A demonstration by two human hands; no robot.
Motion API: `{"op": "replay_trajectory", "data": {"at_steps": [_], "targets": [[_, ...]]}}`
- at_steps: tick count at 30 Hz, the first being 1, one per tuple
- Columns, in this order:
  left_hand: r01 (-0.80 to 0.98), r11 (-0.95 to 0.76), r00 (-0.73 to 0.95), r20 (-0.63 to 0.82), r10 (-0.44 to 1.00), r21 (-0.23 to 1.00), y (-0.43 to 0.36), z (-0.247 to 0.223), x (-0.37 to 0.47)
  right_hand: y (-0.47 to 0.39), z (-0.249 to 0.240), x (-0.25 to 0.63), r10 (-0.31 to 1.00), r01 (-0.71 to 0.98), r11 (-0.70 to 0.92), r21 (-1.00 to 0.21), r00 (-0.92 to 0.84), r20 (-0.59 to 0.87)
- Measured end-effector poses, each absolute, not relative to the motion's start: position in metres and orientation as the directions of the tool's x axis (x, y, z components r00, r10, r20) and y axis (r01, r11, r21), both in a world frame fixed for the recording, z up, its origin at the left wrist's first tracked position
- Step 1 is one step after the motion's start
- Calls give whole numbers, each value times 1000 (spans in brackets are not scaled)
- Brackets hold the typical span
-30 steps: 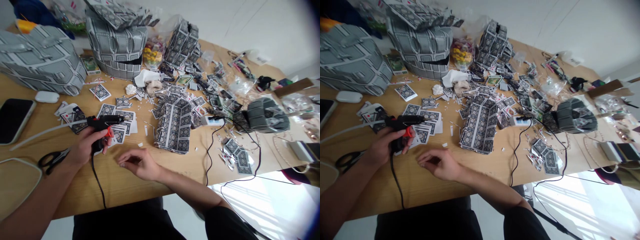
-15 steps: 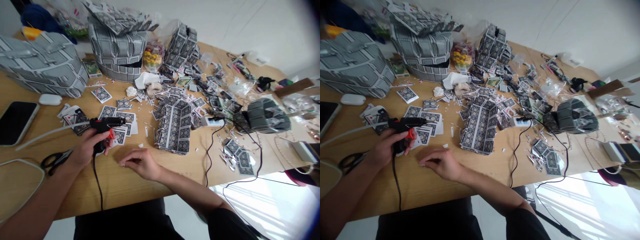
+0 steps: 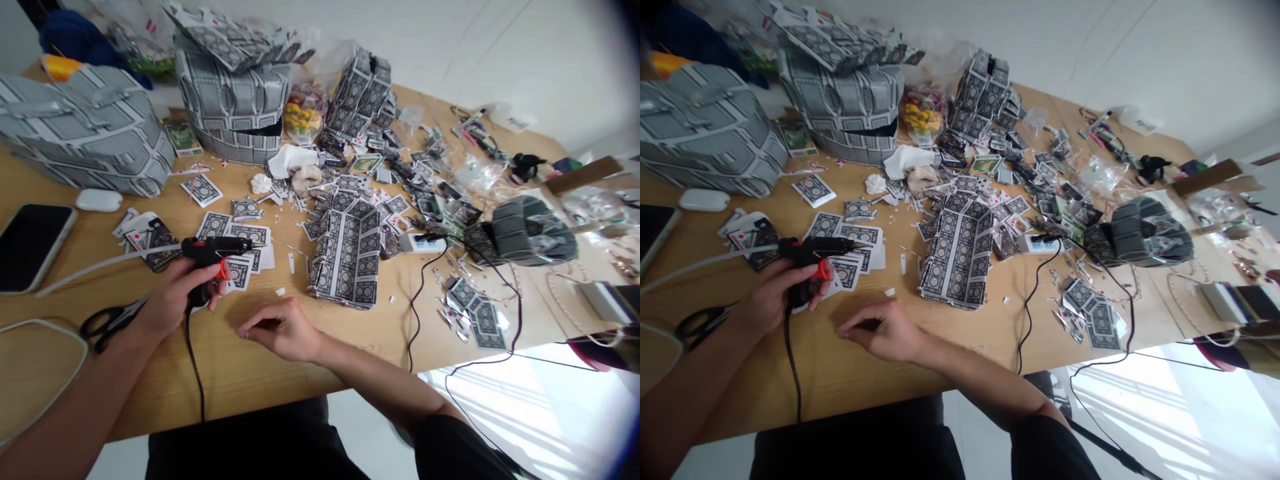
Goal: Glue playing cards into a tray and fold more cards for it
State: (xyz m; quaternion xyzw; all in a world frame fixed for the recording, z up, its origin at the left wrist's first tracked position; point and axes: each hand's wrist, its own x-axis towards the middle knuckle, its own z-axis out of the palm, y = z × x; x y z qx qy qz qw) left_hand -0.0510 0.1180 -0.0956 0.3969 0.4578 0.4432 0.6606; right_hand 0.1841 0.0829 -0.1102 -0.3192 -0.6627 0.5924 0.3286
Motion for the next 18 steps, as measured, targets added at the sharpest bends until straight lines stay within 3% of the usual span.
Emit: {"op": "replay_trajectory", "data": {"at_steps": [10,18], "targets": [[-226,308,185,-270,945,924,117,-95,-51,84,-111,186,789,45,42,-998,-614,5],[-200,290,211,-248,946,936,118,-97,-53,81,-115,182,809,-104,-129,-986,-586,-44]]}}
